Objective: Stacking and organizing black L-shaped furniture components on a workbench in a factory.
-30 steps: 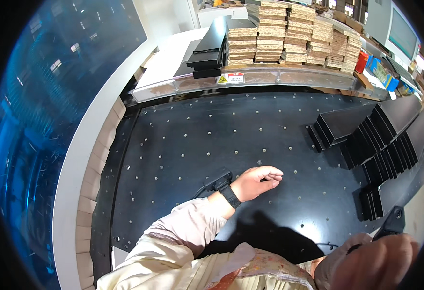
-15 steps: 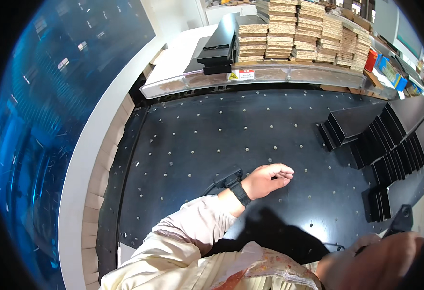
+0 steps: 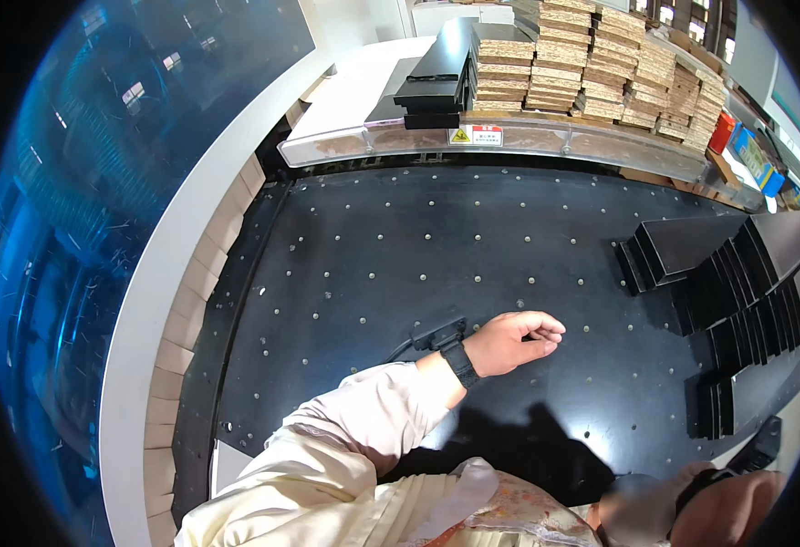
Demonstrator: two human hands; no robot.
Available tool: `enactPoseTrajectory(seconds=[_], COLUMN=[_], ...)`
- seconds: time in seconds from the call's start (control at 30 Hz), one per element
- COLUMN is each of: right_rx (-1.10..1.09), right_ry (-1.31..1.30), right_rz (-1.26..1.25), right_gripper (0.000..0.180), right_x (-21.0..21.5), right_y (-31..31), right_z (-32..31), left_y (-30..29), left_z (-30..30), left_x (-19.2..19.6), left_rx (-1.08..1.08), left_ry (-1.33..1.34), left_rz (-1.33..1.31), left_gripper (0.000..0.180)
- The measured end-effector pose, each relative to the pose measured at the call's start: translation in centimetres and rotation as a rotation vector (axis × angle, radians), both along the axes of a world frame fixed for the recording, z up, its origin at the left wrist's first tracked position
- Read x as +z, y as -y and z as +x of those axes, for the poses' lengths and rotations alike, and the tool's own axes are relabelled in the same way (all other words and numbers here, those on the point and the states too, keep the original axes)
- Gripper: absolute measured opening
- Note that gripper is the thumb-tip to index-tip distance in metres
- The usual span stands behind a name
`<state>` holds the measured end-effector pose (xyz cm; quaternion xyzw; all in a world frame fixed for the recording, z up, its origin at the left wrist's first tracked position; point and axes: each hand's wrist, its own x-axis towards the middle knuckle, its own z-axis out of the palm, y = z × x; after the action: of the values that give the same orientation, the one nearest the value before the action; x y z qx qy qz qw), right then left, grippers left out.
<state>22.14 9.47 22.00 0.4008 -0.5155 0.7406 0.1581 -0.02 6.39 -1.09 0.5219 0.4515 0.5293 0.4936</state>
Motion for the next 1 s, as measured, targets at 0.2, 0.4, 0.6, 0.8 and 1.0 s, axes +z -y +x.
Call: enactPoseTrajectory(seconds=[0.2, 0.4, 0.6, 0.8, 1.0], right_rx=[-0.113, -0.182, -0.279, -0.235, -0.18], right_ry=[-0.062, -0.229, -0.011, -0.298, -0.503], right_rz=[-0.055, -0.299, -0.276, -0.217, -0.297], right_gripper=[0.009, 0.015, 0.015, 0.012, 0.015], right_x=[-3.6, -4.3, -3.7, -4.3, -4.0], right_y=[1.0, 4.1, 4.7, 3.5, 3.4], right_z=[-2.6, -5.0, -3.0, -3.2, -3.0], left_y=[0.0, 0.1, 0.1, 0.1, 0.4], left_z=[0.1, 0.0, 0.1, 0.0, 0.3], left_x=[0.2, 0.4, 0.2, 0.0, 0.4], left_rx=[-0.016, 0.019, -0.01, -0.006, -0.004], left_ry=[0.096, -0.043, 0.12, 0.006, 0.163], left_rz=[-0.044, -0.056, -0.091, -0.003, -0.058], left_gripper=[0.027, 0.028, 0.028, 0.028, 0.027])
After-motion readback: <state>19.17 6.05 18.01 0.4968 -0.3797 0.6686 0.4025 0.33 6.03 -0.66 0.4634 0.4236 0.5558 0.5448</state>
